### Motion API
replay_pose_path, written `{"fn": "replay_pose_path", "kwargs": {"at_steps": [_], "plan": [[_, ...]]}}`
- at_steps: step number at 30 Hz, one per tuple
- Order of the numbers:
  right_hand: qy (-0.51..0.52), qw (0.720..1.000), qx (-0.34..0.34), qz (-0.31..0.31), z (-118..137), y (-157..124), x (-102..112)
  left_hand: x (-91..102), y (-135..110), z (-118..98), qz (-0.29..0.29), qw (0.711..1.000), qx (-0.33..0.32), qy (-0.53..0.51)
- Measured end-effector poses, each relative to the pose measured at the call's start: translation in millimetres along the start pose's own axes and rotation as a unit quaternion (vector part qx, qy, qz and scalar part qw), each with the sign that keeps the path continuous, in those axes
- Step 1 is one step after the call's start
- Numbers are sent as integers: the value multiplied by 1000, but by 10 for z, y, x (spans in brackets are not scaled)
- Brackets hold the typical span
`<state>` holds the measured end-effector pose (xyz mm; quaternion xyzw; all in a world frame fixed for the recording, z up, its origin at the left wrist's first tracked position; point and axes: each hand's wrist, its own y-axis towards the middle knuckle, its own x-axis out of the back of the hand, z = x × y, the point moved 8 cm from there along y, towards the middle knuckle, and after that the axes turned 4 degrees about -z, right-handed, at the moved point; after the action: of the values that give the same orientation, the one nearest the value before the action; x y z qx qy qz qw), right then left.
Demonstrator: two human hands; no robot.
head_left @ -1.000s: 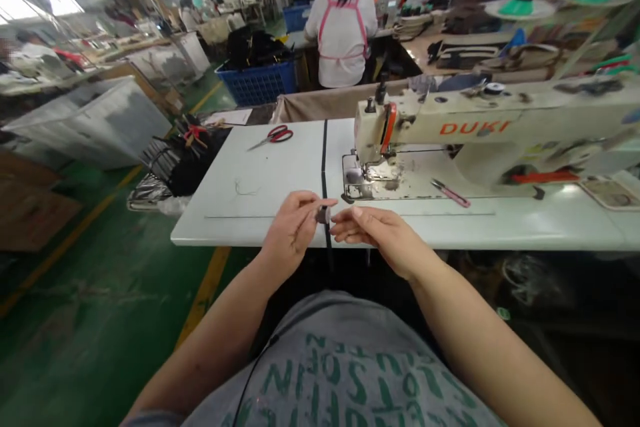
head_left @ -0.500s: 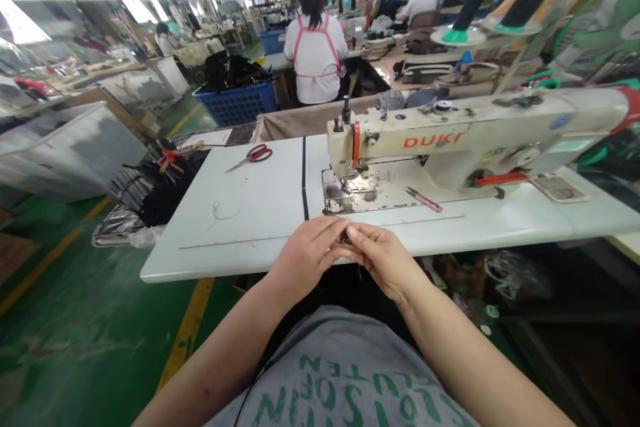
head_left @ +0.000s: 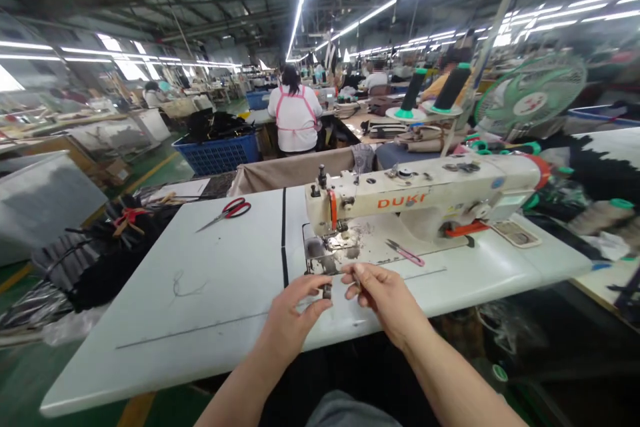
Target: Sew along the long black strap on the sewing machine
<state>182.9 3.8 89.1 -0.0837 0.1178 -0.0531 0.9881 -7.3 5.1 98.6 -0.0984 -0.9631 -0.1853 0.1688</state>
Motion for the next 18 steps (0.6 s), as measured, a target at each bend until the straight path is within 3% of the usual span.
{"fn": "replay_pose_path", "kwargs": {"at_steps": [4,5,7,8,11,12,14,18], "plan": [[-166,971,152,-85,869,275,466,-42,-3,323,32,975,145,-163],[-271,930,214,-125,1150,303,557,-44,-17,367,26,969,161,-184],[-358,875,268,-185,1570,367,697,-53,-52,434,10,962,180,-207],[-452,817,280,-223,1745,395,728,-66,-72,463,3,959,189,-214],[-652,666,237,-275,2023,566,746,-140,-120,525,3,949,204,-239],[-684,638,226,-271,2064,634,734,-167,-128,537,9,947,203,-247],[-714,614,226,-251,2115,756,692,-210,-133,559,27,946,196,-256],[-728,595,246,-236,2146,886,632,-261,-136,645,76,948,187,-246]]}}
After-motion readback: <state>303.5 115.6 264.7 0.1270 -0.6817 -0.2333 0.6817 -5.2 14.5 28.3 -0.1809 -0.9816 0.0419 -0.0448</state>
